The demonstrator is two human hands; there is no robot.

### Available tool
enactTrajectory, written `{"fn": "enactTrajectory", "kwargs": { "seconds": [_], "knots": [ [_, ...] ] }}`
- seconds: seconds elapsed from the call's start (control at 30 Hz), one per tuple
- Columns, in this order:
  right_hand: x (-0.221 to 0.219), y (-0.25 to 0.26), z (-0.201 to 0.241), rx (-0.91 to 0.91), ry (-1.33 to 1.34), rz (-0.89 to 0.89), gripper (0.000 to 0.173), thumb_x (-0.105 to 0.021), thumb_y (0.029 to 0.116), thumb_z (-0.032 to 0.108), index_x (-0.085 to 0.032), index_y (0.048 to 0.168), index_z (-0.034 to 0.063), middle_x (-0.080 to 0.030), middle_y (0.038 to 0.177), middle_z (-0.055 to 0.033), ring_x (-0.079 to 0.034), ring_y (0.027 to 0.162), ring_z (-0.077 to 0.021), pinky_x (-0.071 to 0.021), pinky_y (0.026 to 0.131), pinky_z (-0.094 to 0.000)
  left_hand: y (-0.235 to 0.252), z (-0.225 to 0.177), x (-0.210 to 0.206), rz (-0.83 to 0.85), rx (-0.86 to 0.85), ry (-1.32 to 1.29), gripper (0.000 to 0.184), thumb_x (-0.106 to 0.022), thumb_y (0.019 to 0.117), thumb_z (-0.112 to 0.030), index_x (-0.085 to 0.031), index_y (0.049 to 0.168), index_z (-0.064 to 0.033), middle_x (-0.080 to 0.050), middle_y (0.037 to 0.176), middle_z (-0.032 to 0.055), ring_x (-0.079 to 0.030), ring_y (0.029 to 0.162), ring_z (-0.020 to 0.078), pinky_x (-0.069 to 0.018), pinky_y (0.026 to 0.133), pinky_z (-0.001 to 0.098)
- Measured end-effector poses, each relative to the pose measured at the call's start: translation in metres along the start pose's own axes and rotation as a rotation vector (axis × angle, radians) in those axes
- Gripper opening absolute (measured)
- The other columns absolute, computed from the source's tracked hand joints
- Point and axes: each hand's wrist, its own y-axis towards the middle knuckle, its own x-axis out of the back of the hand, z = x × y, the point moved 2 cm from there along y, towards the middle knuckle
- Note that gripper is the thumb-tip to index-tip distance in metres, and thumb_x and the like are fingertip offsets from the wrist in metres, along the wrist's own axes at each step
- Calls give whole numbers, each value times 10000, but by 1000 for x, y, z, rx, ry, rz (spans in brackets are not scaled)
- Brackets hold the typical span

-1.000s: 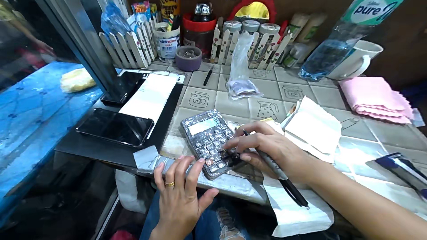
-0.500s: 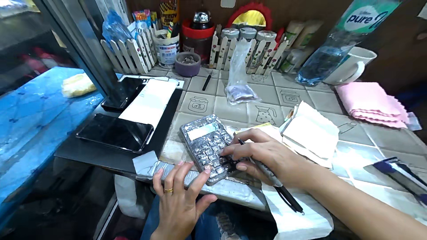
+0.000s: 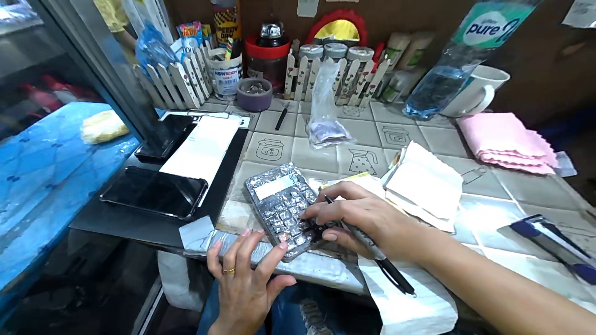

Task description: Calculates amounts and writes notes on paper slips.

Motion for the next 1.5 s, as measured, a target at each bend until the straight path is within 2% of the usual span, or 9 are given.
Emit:
{"fn": "enactTrajectory", "kwargs": {
  "seconds": [0.27,0.47,0.77,1.0,1.1,1.17,1.23,1.37,1.5],
  "knots": [
    [1,1,1,22,11,-1,277,-506,1053,352,-693,1122,160,-721,1153,58,-599,1170,-149,-486,979,-330,0,2,-1,-11,-4,4,494,-344,1010,-686,-568,1327,-381,-537,1421,-46,-394,1436,139,-139,1213,542],
    [-1,2,4,36,-26,74,272,-525,1049,375,-694,1096,167,-715,1174,65,-585,1226,-163,-479,994,-342,0,1,0,-8,-7,6,504,-351,1007,-689,-584,1310,-360,-540,1425,-35,-396,1440,147,-144,1215,544],
    [7,-3,-1,0,112,-92,273,-486,1066,330,-702,1057,164,-713,1066,45,-607,1087,-120,-495,925,-307,0,0,1,4,3,4,492,-367,1011,-675,-582,1320,-358,-524,1439,-31,-376,1452,156,-144,1215,552],
    [3,2,8,58,9,46,226,-517,1037,306,-702,1034,178,-728,1072,85,-597,1176,-146,-468,993,-344,0,0,1,11,-2,17,503,-345,1010,-685,-585,1324,-373,-524,1440,-33,-374,1452,153,-138,1215,551],
    [7,1,6,48,-10,-7,250,-500,1047,316,-706,1047,175,-723,1040,77,-604,1147,-138,-478,986,-337,0,0,0,0,-3,21,507,-346,1007,-690,-582,1330,-379,-535,1430,-32,-391,1442,155,-152,1212,548],
    [12,-1,1,14,-20,-100,277,-491,1049,307,-725,1040,158,-714,1008,48,-611,1086,-134,-487,940,-319,0,1,1,5,-3,18,500,-357,1007,-687,-577,1334,-379,-533,1433,-34,-390,1442,156,-155,1213,544],
    [17,-3,-5,-5,-46,-186,280,-493,1045,278,-725,976,137,-711,960,14,-607,990,-120,-467,855,-293,-1,1,2,4,-3,13,494,-374,1008,-679,-579,1334,-369,-533,1435,-31,-388,1446,157,-156,1217,544],
    [20,-5,-4,31,-70,-226,278,-527,998,223,-740,857,114,-678,853,-14,-598,849,-115,-458,727,-278,0,1,1,1,0,12,501,-376,1005,-682,-578,1339,-367,-533,1444,-33,-392,1447,164,-162,1213,547],
    [20,-4,-2,26,-93,-209,284,-513,1003,215,-730,851,114,-685,885,-37,-593,822,-114,-452,706,-270,-1,1,1,-1,-3,10,488,-384,1008,-673,-579,1339,-372,-534,1445,-32,-396,1443,164,-165,1210,549]
  ]
}}
